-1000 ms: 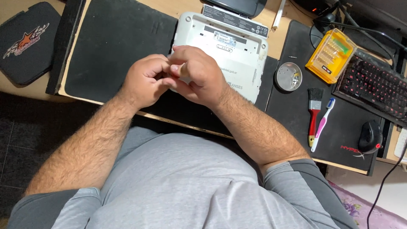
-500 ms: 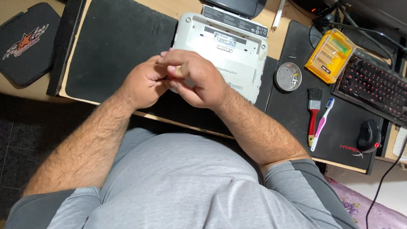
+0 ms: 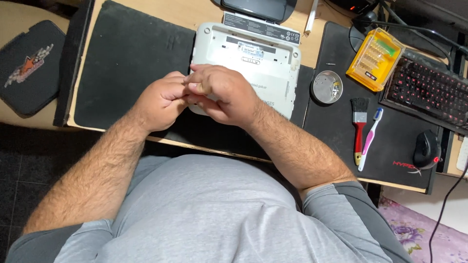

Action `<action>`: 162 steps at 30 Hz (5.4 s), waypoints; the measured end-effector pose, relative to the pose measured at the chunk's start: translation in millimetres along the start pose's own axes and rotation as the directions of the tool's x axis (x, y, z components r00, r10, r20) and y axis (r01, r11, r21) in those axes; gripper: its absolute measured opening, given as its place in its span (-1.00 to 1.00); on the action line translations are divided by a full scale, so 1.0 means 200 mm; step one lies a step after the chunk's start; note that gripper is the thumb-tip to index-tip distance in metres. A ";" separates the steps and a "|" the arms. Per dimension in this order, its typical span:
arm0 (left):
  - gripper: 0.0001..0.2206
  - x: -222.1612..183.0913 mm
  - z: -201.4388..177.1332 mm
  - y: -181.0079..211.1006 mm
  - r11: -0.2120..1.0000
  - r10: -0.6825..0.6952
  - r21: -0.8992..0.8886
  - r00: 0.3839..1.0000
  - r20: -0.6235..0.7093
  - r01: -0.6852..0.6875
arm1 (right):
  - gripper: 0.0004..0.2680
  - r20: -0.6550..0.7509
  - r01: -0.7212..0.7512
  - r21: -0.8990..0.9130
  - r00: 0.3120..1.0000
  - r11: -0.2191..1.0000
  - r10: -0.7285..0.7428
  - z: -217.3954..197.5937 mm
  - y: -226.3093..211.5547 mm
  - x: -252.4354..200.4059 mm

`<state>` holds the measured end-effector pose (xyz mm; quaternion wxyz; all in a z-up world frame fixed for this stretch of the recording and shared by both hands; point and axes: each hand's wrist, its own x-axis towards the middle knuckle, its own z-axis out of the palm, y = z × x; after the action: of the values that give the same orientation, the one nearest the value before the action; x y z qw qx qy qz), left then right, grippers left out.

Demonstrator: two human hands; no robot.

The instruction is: Fastening screws into the back cover of an electronic device using a precision screwdriver.

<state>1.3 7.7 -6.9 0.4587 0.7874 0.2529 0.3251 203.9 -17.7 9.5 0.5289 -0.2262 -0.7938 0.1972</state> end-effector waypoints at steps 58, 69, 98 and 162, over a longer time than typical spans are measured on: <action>-0.81 -0.02 -0.01 0.08 0.996 0.006 -0.092 0.995 -0.101 -0.016 | -0.78 0.151 -0.083 -0.228 0.981 0.970 0.119 -0.03 -0.10 0.02; -0.96 -0.06 0.00 0.00 0.998 -0.055 -0.050 0.990 -0.129 0.049 | -0.92 0.223 -0.077 -0.067 0.971 0.995 0.090 -0.02 -0.04 -0.05; -0.97 0.22 0.03 0.14 0.995 0.072 0.068 0.997 -0.014 -0.071 | -0.84 -0.750 -0.391 -0.271 0.658 0.879 0.062 -1.08 -0.20 -0.54; -0.94 0.56 0.15 -0.03 0.889 0.398 0.168 0.901 0.174 -0.425 | -0.85 -0.542 -0.201 -0.063 0.829 0.978 0.136 -0.42 -0.06 -0.11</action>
<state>96.8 72.0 9.1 0.3131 0.8856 0.0800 0.3336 287.4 -34.1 30.3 0.6955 -0.3719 -0.6019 0.1253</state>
